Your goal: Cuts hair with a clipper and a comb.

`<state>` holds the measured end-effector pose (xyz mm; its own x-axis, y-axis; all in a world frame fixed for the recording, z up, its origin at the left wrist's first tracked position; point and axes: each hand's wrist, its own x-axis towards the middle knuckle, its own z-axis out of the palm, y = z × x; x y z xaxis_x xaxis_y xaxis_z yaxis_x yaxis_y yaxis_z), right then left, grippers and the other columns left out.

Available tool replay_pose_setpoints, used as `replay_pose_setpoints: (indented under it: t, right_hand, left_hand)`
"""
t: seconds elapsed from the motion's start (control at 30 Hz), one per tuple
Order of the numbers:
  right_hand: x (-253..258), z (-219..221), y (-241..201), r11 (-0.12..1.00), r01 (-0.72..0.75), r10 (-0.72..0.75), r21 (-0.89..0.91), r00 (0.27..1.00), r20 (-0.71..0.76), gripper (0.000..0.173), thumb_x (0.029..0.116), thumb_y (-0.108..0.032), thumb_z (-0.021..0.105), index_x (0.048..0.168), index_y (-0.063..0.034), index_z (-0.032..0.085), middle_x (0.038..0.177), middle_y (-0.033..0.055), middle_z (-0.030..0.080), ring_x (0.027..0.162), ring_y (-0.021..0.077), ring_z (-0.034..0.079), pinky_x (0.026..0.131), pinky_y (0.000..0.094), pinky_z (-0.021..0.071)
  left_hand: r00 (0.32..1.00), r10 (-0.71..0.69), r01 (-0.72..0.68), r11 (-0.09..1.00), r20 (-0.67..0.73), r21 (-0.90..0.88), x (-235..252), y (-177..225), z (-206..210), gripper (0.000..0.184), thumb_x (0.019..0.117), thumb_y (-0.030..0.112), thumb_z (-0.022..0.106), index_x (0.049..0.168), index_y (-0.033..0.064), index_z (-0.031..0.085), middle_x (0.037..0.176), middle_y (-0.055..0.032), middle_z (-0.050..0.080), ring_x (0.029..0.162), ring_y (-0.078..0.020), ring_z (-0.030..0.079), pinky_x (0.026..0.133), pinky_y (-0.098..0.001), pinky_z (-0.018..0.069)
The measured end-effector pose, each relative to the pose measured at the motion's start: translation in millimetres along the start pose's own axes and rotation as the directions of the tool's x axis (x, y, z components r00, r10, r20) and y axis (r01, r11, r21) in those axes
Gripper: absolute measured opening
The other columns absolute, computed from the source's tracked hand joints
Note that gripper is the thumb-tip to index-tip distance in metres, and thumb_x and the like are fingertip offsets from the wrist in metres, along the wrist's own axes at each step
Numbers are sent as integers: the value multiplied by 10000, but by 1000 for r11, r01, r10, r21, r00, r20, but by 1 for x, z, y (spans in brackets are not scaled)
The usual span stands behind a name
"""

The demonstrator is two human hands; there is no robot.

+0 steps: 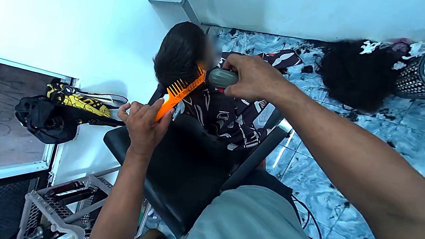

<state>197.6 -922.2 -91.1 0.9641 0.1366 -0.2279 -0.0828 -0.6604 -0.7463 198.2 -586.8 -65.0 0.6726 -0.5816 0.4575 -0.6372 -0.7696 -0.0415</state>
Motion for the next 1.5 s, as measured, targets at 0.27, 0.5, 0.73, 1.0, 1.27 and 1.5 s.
replay_pose_setpoints:
  t: [0.27,0.5,0.73,1.0,1.27,1.5]
  right_hand:
    - [-1,-11,-21,999,39,-39,5,999,9,491,777,-331,817,1204,-151,653,972,87,698,884,291,684,744,570,551]
    - [-5,-15,-35,998,45,-44,-47,999,16,481,776,-338,809,1195,-160,655,989,98,694,912,311,682,745,577,543]
    - [-8,-9,-8,998,62,-63,31,997,36,441,768,-310,817,1156,-157,677,942,81,697,857,286,683,723,569,557]
    - [1,-4,24,994,25,-30,104,998,52,497,774,-320,826,1215,-158,667,999,76,704,908,274,684,766,561,556]
    - [16,-16,11,997,19,-24,79,997,67,445,793,-358,818,1159,-148,675,958,78,696,890,273,679,749,549,551]
    - [21,-31,-10,993,87,-95,78,991,95,445,799,-367,806,1174,-155,693,1005,78,691,935,269,668,768,536,545]
  left_hand:
    - [998,30,-28,999,-56,45,8,5,-5,325,934,382,735,1117,119,792,714,-58,655,729,-241,573,951,-518,364]
    - [996,47,-43,998,-76,53,10,5,-5,320,934,371,740,1117,114,790,705,-52,647,723,-237,566,945,-506,366]
    - [941,108,-124,992,322,31,-16,-9,-7,358,977,447,625,1168,185,777,807,-44,693,846,-274,633,1036,-623,347]
    - [979,66,-79,995,191,59,5,5,-15,353,944,431,696,1133,149,794,715,-42,638,761,-245,583,984,-545,356]
    - [996,-2,-9,992,87,125,28,18,-21,354,935,418,713,1131,134,792,733,-49,662,758,-236,589,955,-514,364]
    - [998,17,-28,984,67,176,35,23,-26,339,936,412,717,1129,144,794,719,-40,649,743,-227,575,967,-508,354]
